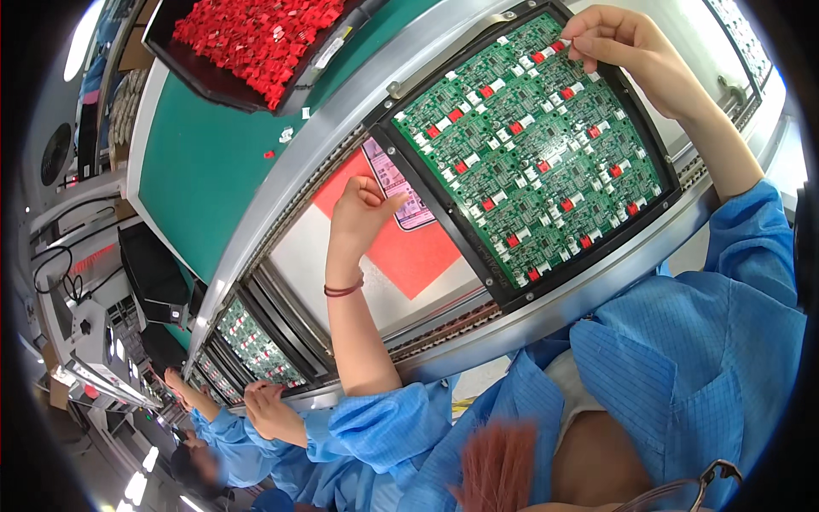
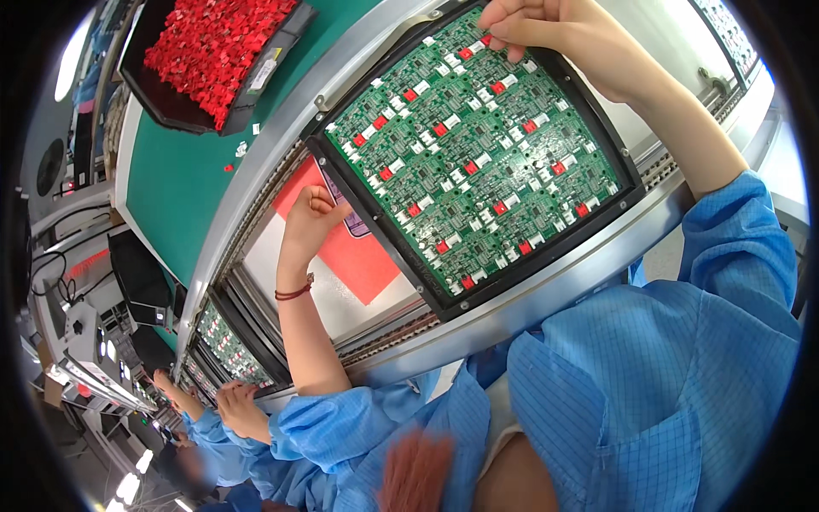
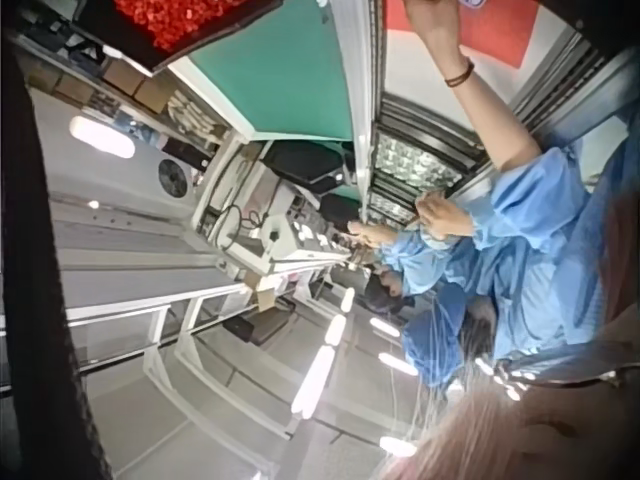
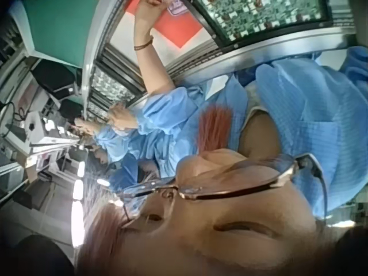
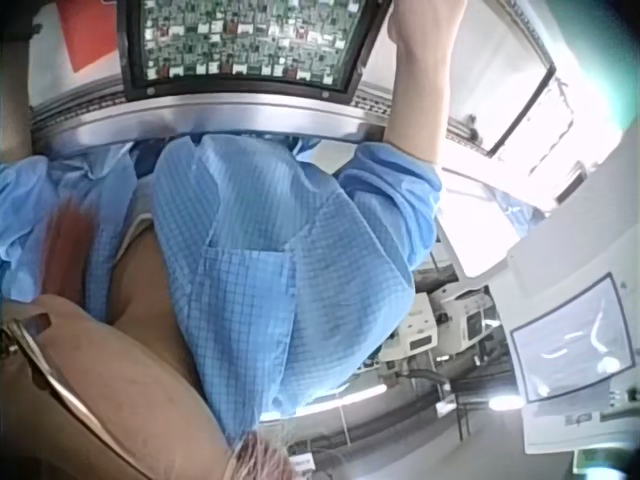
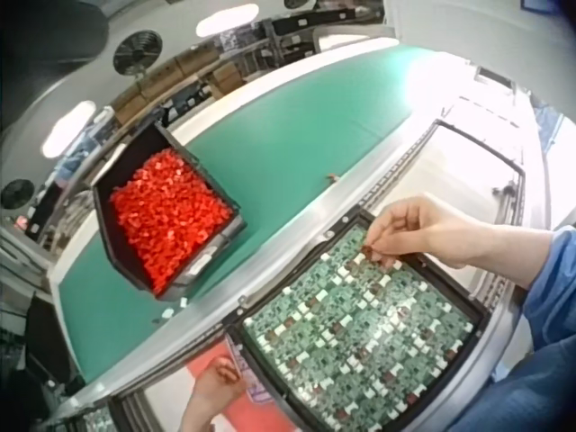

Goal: Manually picking small red components from a bin and placing them onto a circuit board assembly tray.

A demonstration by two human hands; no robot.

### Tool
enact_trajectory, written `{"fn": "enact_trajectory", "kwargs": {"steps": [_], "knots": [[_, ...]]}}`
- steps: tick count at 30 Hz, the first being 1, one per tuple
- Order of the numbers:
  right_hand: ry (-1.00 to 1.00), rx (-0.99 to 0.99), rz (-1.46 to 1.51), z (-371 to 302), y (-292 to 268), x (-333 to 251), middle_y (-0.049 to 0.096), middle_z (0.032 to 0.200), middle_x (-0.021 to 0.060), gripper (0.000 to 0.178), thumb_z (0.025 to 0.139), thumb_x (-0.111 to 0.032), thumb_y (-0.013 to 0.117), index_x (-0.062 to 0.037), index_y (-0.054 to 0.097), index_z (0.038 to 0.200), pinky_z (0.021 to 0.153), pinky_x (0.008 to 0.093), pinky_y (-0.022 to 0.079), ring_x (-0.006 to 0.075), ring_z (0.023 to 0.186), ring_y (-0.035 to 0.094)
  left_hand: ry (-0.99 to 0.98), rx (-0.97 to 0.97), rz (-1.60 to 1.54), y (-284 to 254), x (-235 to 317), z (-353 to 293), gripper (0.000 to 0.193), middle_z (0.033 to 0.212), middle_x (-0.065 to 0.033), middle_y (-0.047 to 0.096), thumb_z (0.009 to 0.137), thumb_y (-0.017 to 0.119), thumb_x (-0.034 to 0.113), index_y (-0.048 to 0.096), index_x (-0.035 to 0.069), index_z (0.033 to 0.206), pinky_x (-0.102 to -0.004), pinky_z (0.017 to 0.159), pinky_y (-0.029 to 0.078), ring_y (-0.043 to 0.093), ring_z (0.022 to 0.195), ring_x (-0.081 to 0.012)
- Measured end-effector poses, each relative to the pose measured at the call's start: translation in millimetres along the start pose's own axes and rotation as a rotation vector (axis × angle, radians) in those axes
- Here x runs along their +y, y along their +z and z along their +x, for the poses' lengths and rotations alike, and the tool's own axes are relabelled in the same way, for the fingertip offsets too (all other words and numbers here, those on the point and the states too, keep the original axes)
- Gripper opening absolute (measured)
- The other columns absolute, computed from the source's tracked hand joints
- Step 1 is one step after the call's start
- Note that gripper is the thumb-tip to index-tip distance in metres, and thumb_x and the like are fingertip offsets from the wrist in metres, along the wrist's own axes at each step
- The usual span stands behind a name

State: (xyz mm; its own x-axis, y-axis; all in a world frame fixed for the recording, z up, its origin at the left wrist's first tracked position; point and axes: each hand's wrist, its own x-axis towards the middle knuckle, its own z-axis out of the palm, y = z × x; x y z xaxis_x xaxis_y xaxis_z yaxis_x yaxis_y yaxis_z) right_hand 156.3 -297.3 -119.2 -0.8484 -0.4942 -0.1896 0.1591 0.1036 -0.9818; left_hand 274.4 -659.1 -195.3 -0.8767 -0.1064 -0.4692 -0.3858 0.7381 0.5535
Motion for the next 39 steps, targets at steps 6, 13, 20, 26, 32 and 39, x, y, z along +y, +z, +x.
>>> {"fn": "enact_trajectory", "kwargs": {"steps": [6,13,20,26,32,39], "knots": [[-0.063,0.029,-0.25,-4,-5,10,0.059,0.083,0.0021,0.017,0.089,-0.016,0.057,-0.002,0.06,0.098,0.071,0.0197,0.042,0.0069,0.071,0.05,-0.225,0.017,-0.483,-1,-1,9,0.038,0.067,-0.0039,0.055,0.085,0.062,0.038,0.054,0.001,0.086,-0.0219,0.054,0.046,0.056,0.055,-0.0115],[-0.037,0.032,-0.239,-1,-2,7,0.059,0.082,0.0022,0.017,0.088,-0.016,0.057,-0.0016,0.059,0.098,0.071,0.0197,0.042,0.0069,0.072,0.051,-0.101,0.109,-0.193,7,-5,9,0.044,0.065,-0.0054,0.058,0.076,0.071,0.042,0.054,0.001,0.08,-0.0239,0.052,0.045,0.056,0.056,-0.0113],[-0.101,0.025,-0.232,3,-4,6,0.059,0.082,0.0022,0.016,0.088,-0.015,0.058,-0.002,0.06,0.098,0.07,0.0198,0.043,0.0068,0.069,0.051,-0.137,-0.038,-0.487,-13,-6,3,0.039,0.065,-0.0052,0.058,0.084,0.063,0.036,0.056,-0.003,0.085,-0.023,0.057,0.046,0.058,0.06,-0.0119],[-0.046,-0.14,0.018,-1,-16,8,0.064,0.085,0.0037,0.014,0.087,-0.008,0.057,-0.0049,0.061,0.1,0.07,0.0205,0.046,0.0076,0.071,0.056,-0.003,0.09,-0.346,-57,52,-43,0.024,0.073,-0.0042,0.06,0.091,0.055,0.023,0.06,0.0,0.087,-0.0232,0.06,0.047,0.057,0.064,-0.0101],[-0.032,-0.197,0.302,5,-79,6,0.062,0.091,0.0048,0.015,0.087,-0.008,0.058,-0.0009,0.059,0.1,0.076,0.0248,0.046,0.0115,0.078,0.059,0.479,0.655,0.036,-49,230,5,0.012,0.082,-0.0086,0.061,0.087,0.057,0.007,0.058,-0.003,0.092,-0.0262,0.067,0.048,0.058,0.071,-0.0163],[0.011,-0.165,0.028,-6,-92,8,0.061,0.082,0.0024,0.011,0.084,-0.005,0.061,-0.0025,0.06,0.095,0.066,0.0217,0.047,0.0075,0.071,0.057,0.721,0.86,0.718,-52,236,130,0.029,0.12,-0.0179,0.053,0.088,0.05,0.014,0.056,-0.001,0.112,-0.0401,0.09,0.044,0.052,0.107,-0.0326]]}}
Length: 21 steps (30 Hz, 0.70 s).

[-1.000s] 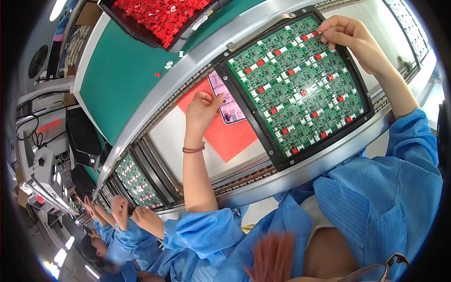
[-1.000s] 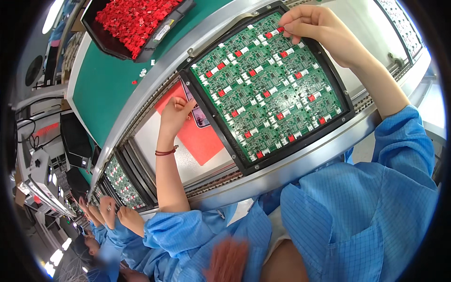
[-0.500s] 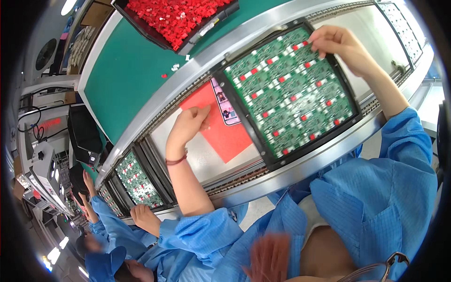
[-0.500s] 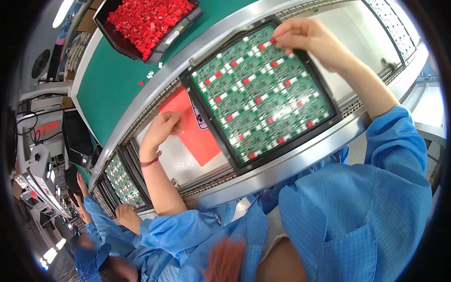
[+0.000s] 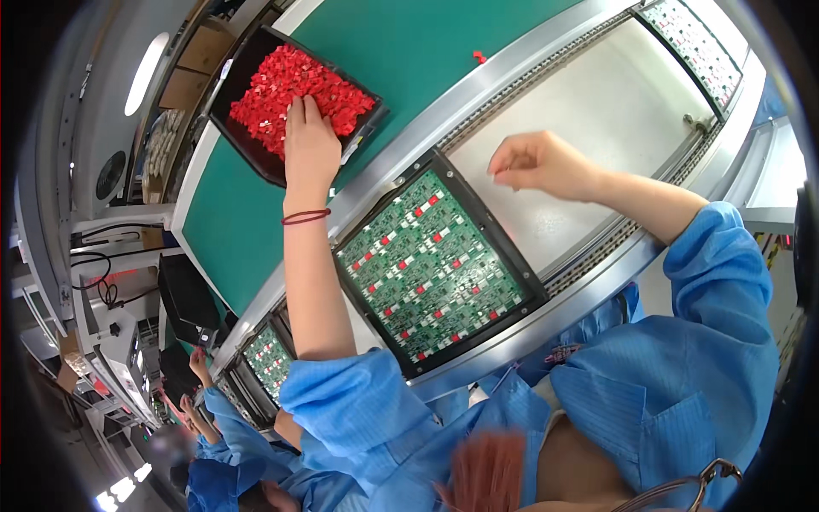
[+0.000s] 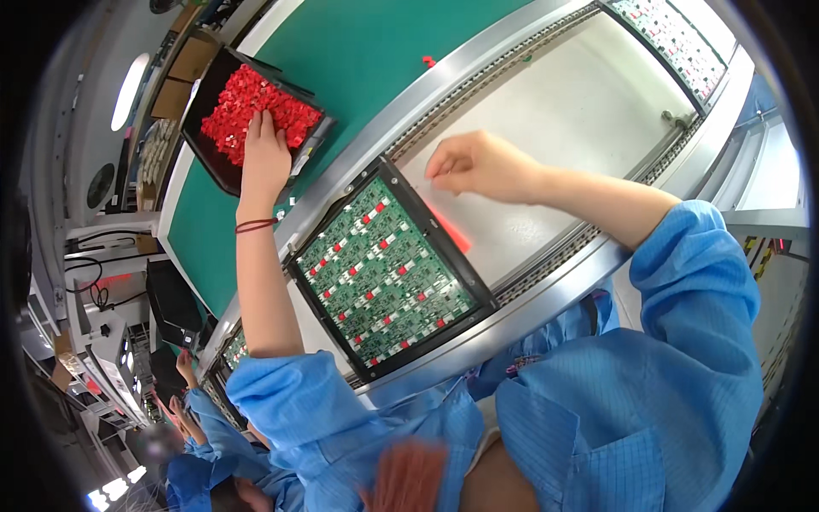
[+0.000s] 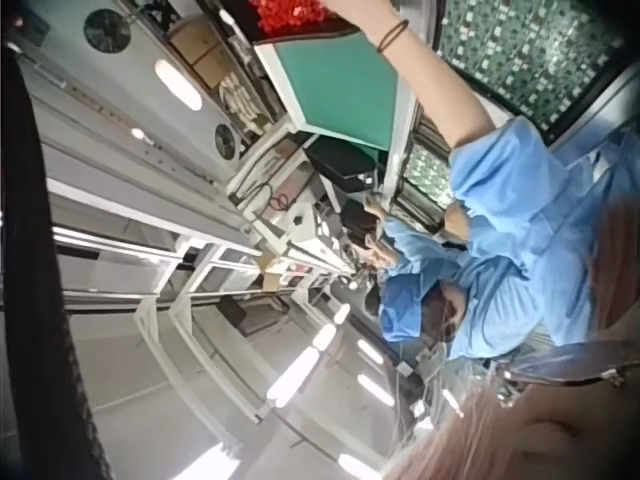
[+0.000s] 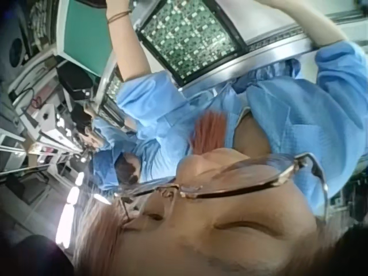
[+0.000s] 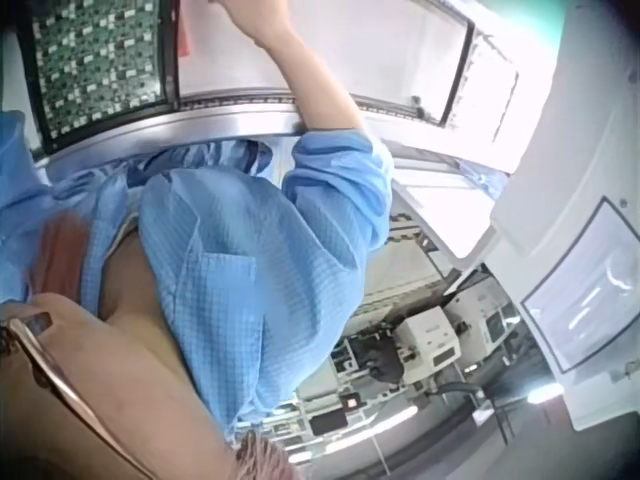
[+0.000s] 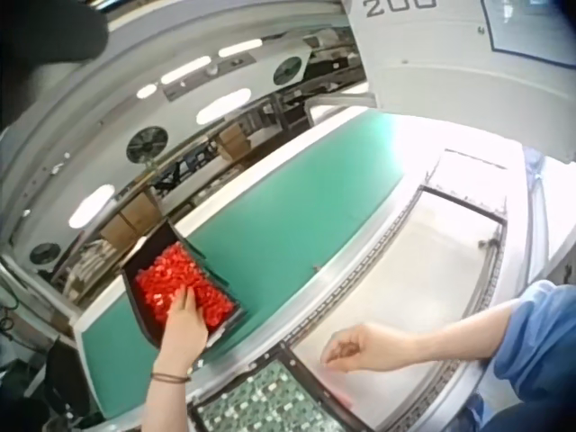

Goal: Manually picking small red components from a bin and placing them onto a circuit board assembly tray.

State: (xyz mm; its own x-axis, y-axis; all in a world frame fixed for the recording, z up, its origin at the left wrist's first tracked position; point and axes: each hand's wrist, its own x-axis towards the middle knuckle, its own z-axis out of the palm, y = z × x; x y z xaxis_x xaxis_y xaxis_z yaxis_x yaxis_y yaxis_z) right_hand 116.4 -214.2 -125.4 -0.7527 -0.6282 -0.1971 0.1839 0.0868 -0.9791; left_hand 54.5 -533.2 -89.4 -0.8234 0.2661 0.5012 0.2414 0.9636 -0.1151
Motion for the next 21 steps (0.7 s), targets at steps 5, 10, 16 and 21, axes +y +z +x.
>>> {"fn": "enact_trajectory", "kwargs": {"steps": [5,10,16,21], "knots": [[0.182,-0.039,0.131,-8,-2,-4,0.064,0.089,0.008,0.012,0.085,-0.005,0.059,0.0026,0.059,0.094,0.072,0.0253,0.051,0.0125,0.077,0.062,-0.078,-0.251,0.124,-6,27,15,0.026,0.109,-0.0138,0.059,0.086,0.049,0.015,0.06,0.003,0.107,-0.0395,0.081,0.049,0.056,0.099,-0.0313],[0.132,-0.065,0.188,-10,-2,-3,0.067,0.092,0.0111,0.018,0.085,-0.006,0.057,0.0028,0.061,0.1,0.076,0.027,0.052,0.015,0.08,0.066,-0.058,-0.229,0.209,-15,36,16,0.017,0.097,-0.0098,0.06,0.085,0.048,0.013,0.063,0.007,0.093,-0.0401,0.072,0.05,0.058,0.091,-0.0308],[-0.155,-0.019,-0.17,-6,14,4,0.067,0.081,0.0066,0.025,0.084,-0.016,0.061,-0.0035,0.061,0.106,0.067,0.0285,0.051,0.0137,0.07,0.063,-0.217,-0.202,0.133,-23,15,5,0.018,0.096,-0.0124,0.061,0.085,0.048,0.013,0.061,0.008,0.096,-0.0423,0.072,0.049,0.059,0.089,-0.0322],[-0.13,0.127,-0.199,-7,17,8,0.062,0.072,0.0025,0.019,0.08,-0.017,0.069,-0.0044,0.059,0.09,0.059,0.0241,0.046,0.0089,0.066,0.058,-0.241,-0.03,0.016,-19,13,16,0.02,0.089,-0.0159,0.063,0.086,0.049,0.014,0.06,0.008,0.1,-0.0433,0.073,0.047,0.06,0.084,-0.0342]]}}
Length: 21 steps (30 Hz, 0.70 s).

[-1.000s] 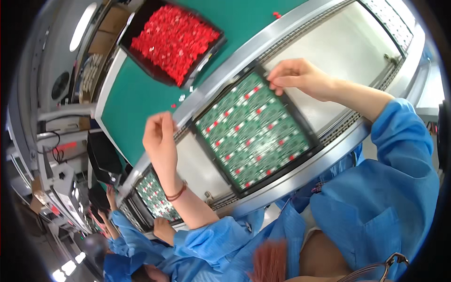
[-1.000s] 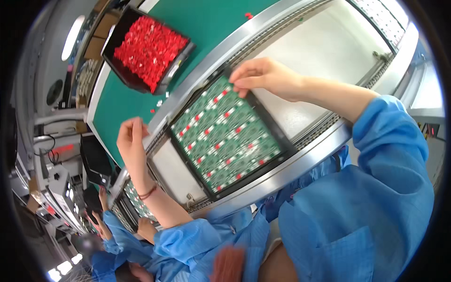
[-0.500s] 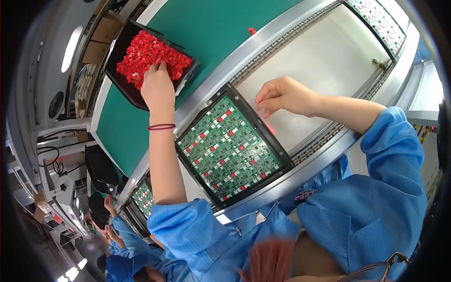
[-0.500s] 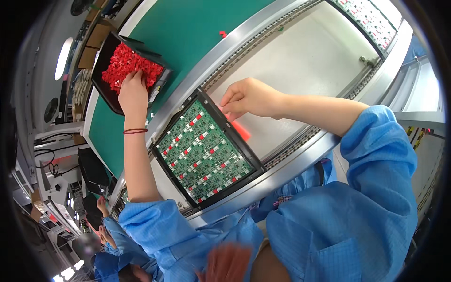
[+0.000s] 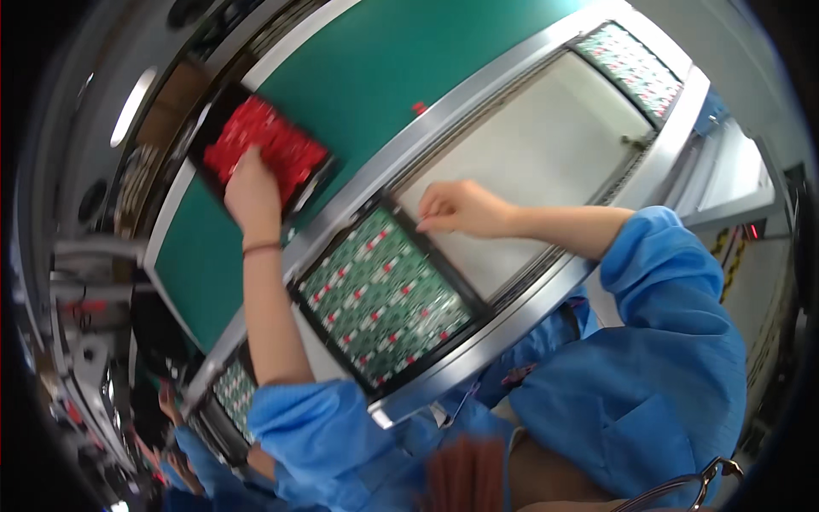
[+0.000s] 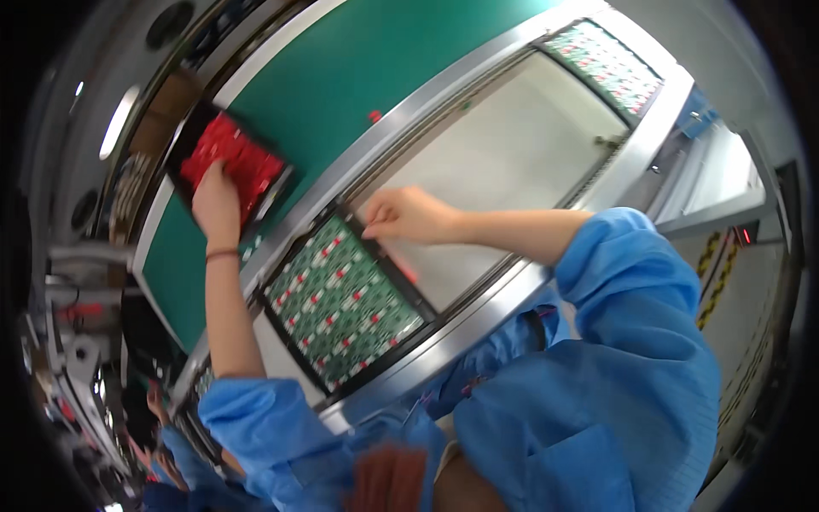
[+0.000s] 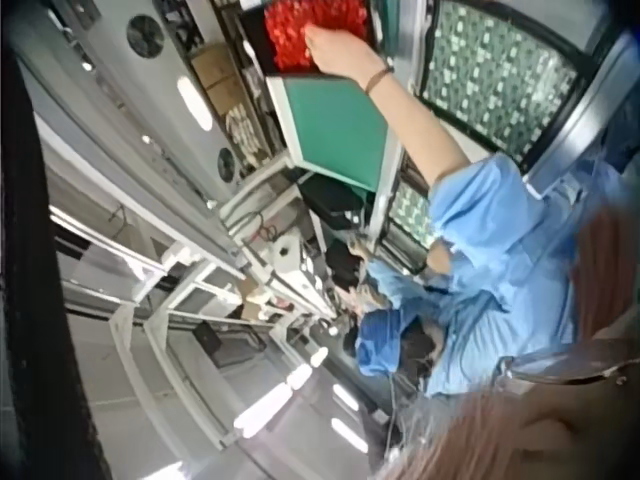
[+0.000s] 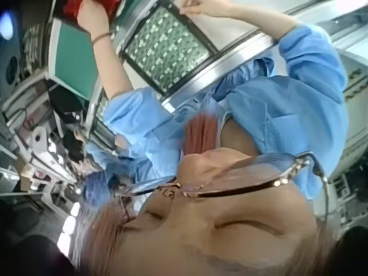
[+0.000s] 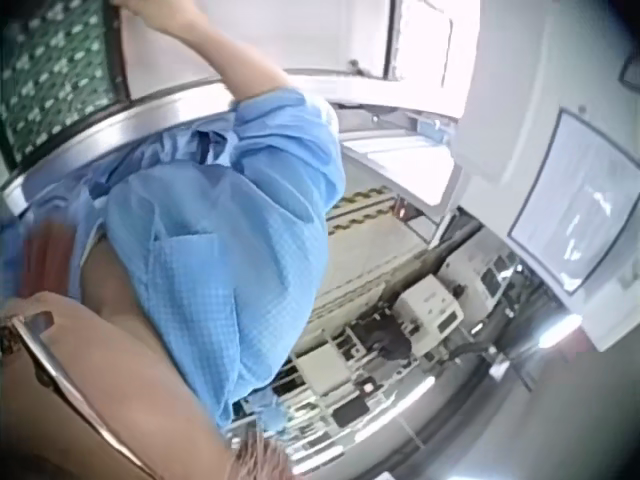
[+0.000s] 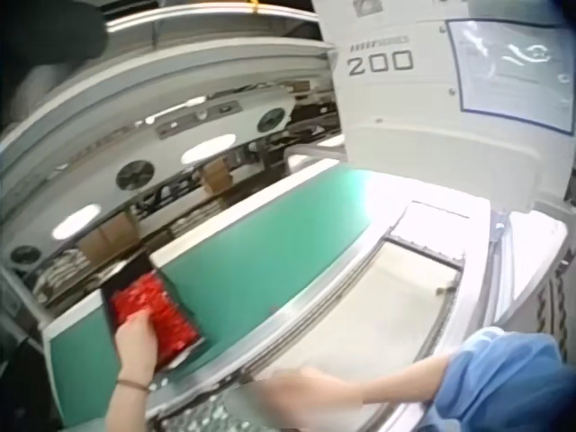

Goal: Manually picking small red components from a bin and placing them onto a circuit board assembly tray.

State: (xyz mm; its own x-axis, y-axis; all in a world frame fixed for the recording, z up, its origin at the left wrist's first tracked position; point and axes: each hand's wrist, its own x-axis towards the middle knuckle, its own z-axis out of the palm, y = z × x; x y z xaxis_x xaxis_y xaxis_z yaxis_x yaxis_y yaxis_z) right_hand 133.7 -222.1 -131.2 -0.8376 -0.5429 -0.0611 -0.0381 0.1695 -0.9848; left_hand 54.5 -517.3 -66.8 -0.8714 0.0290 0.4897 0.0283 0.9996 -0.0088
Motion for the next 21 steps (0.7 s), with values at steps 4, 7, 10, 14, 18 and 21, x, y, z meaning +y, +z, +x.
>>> {"fn": "enact_trajectory", "kwargs": {"steps": [4,7,10,14,18,21], "knots": [[0.084,-0.107,0.019,11,16,-24,0.061,0.068,0.0003,0.015,0.08,-0.015,0.069,-0.004,0.065,0.089,0.056,0.0211,0.043,0.0051,0.064,0.055,0.104,0.145,-0.111,-13,-16,-7,0.019,0.098,-0.0146,0.062,0.083,0.05,0.008,0.061,0.005,0.098,-0.0429,0.074,0.049,0.06,0.085,-0.0344],[0.075,-0.183,-0.112,17,28,-35,0.061,0.069,0.0005,0.019,0.08,-0.015,0.069,-0.0032,0.067,0.095,0.058,0.0213,0.043,0.0054,0.066,0.055,-0.015,0.229,-0.354,-38,-11,-29,0.015,0.093,-0.0148,0.062,0.084,0.056,0.008,0.064,0.001,0.095,-0.0352,0.074,0.05,0.062,0.081,-0.0289],[0.059,-0.185,-0.216,12,27,-34,0.063,0.074,0.0018,0.02,0.081,-0.013,0.066,-0.0033,0.066,0.098,0.061,0.023,0.044,0.0068,0.067,0.056,-0.249,0.21,-0.75,-62,4,-69,0.014,0.091,-0.0103,0.065,0.085,0.061,0.009,0.064,-0.001,0.095,-0.0273,0.073,0.048,0.062,0.08,-0.0169],[-0.07,-0.145,-0.285,12,41,-16,0.064,0.083,0.0036,0.019,0.081,-0.011,0.065,-0.0047,0.066,0.099,0.063,0.0259,0.046,0.0102,0.066,0.057,-0.457,0.135,-0.916,-62,-7,-142,0.015,0.087,-0.0057,0.064,0.086,0.062,0.009,0.062,-0.003,0.094,-0.0246,0.07,0.047,0.059,0.078,-0.0113],[-0.215,-0.093,-0.403,5,47,-22,0.062,0.086,0.0072,0.016,0.08,-0.01,0.064,-0.0055,0.066,0.095,0.063,0.0291,0.048,0.017,0.068,0.059,-0.661,0.03,-1.205,-49,-9,-174,0.012,0.081,-0.0019,0.06,0.084,0.065,0.007,0.061,-0.002,0.09,-0.0197,0.067,0.043,0.054,0.073,-0.0064],[-0.248,-0.12,-0.45,2,51,-23,0.059,0.082,0.0089,0.011,0.079,-0.009,0.065,-0.0051,0.065,0.089,0.062,0.0314,0.048,0.0215,0.07,0.058,-0.722,-0.049,-1.189,-57,-3,-182,0.007,0.083,-0.0003,0.059,0.082,0.065,0.002,0.06,0.0,0.086,-0.018,0.067,0.042,0.053,0.073,-0.0059]]}}
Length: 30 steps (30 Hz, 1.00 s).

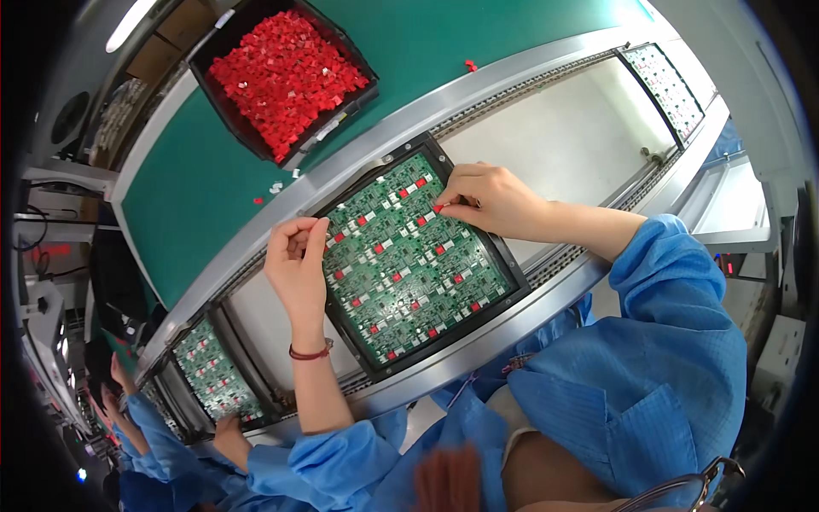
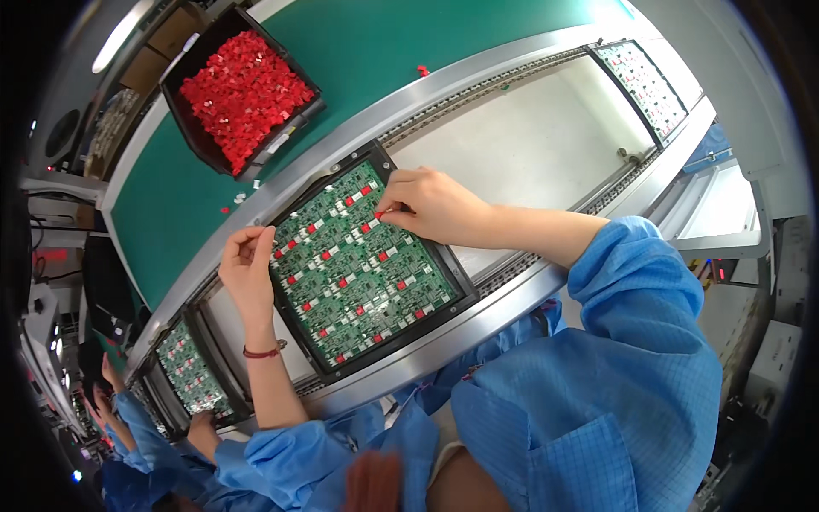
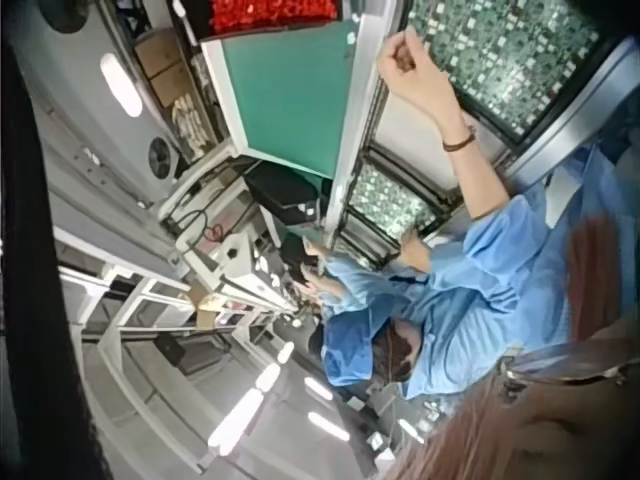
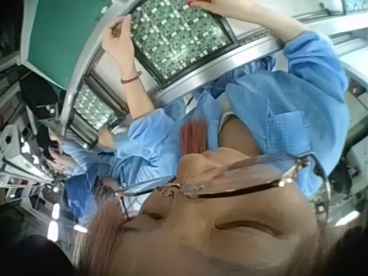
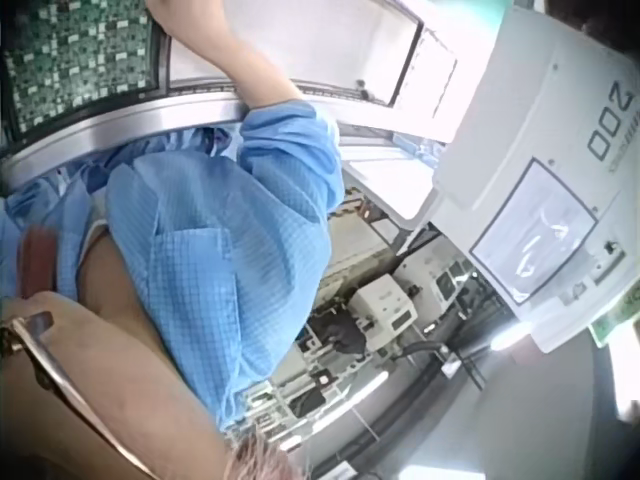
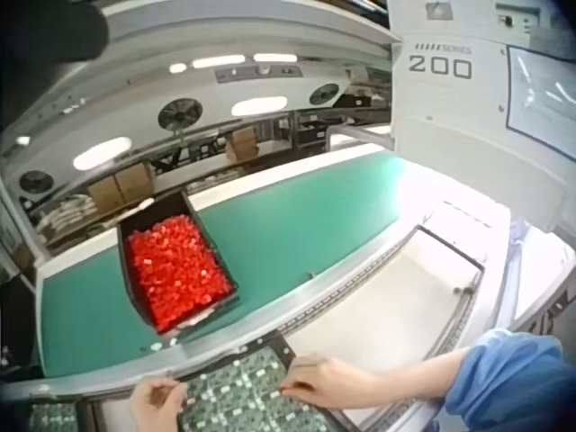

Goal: Manually picking small red components from a bin and placing them onto a circuit board assembly tray.

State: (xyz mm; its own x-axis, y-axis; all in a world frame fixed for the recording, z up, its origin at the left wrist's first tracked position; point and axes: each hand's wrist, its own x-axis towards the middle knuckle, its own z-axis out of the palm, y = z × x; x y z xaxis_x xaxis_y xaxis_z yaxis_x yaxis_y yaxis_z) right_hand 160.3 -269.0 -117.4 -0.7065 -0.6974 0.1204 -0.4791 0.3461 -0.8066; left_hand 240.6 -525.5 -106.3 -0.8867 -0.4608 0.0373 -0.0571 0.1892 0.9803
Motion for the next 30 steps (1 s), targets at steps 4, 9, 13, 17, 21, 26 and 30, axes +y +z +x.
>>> {"fn": "enact_trajectory", "kwargs": {"steps": [4,9,13,17,21,26,30], "knots": [[-0.157,0.08,-0.148,0,7,2,0.056,0.084,0.0089,0.011,0.078,-0.007,0.065,-0.0035,0.064,0.087,0.062,0.033,0.048,0.0242,0.072,0.057,0.135,-0.148,0.066,-8,-6,1,0.013,0.1,-0.0067,0.057,0.08,0.065,-0.002,0.06,-0.005,0.092,-0.0217,0.071,0.048,0.058,0.08,-0.0113],[-0.106,0.1,-0.208,-2,11,-2,0.055,0.083,0.0093,0.011,0.076,-0.006,0.065,-0.0018,0.064,0.086,0.064,0.0339,0.048,0.0249,0.074,0.056,0.016,-0.311,-0.055,-17,-5,6,0.017,0.101,-0.0078,0.057,0.083,0.06,-0.003,0.062,-0.003,0.1,-0.0232,0.079,0.05,0.061,0.091,-0.0147],[-0.181,0.083,-0.296,1,14,-2,0.055,0.083,0.0086,0.01,0.077,-0.007,0.064,-0.0021,0.063,0.087,0.067,0.034,0.048,0.0244,0.075,0.056,0.027,-0.344,0.103,-26,0,1,0.016,0.1,-0.0074,0.058,0.083,0.06,-0.003,0.061,-0.004,0.099,-0.0211,0.077,0.05,0.062,0.088,-0.0126],[-0.242,0.088,-0.416,-2,14,0,0.055,0.082,0.0077,0.011,0.079,-0.008,0.062,-0.0028,0.062,0.088,0.071,0.0334,0.047,0.0238,0.075,0.056,-0.064,-0.362,0.07,-24,0,-1,0.013,0.096,-0.0067,0.059,0.082,0.062,-0.003,0.061,-0.004,0.095,-0.0205,0.073,0.051,0.063,0.084,-0.0122],[-0.224,0.068,-0.541,-6,13,0,0.054,0.084,0.0079,0.011,0.08,-0.009,0.061,-0.0029,0.061,0.089,0.071,0.0335,0.048,0.0239,0.076,0.056,-0.029,-0.379,0.302,-16,9,-7,0.012,0.088,-0.0062,0.061,0.08,0.064,-0.002,0.061,-0.003,0.092,-0.021,0.068,0.052,0.065,0.077,-0.0125],[-0.25,0.059,-0.539,-3,12,-5,0.053,0.082,0.0077,0.011,0.08,-0.01,0.061,-0.003,0.06,0.089,0.072,0.0335,0.048,0.0234,0.076,0.056,0.267,-0.409,0.606,-11,16,-19,0.013,0.086,-0.0094,0.062,0.074,0.067,-0.001,0.062,0.0,0.086,-0.0268,0.065,0.049,0.062,0.073,-0.0196],[-0.224,0.07,-0.531,-6,13,0,0.051,0.082,0.0071,0.011,0.08,-0.01,0.061,-0.003,0.059,0.089,0.073,0.0333,0.048,0.0229,0.076,0.056,0.268,-0.457,0.745,-9,13,-22,0.011,0.089,-0.0089,0.06,0.073,0.067,0.001,0.062,0.001,0.083,-0.0308,0.069,0.046,0.058,0.077,-0.0212]]}}
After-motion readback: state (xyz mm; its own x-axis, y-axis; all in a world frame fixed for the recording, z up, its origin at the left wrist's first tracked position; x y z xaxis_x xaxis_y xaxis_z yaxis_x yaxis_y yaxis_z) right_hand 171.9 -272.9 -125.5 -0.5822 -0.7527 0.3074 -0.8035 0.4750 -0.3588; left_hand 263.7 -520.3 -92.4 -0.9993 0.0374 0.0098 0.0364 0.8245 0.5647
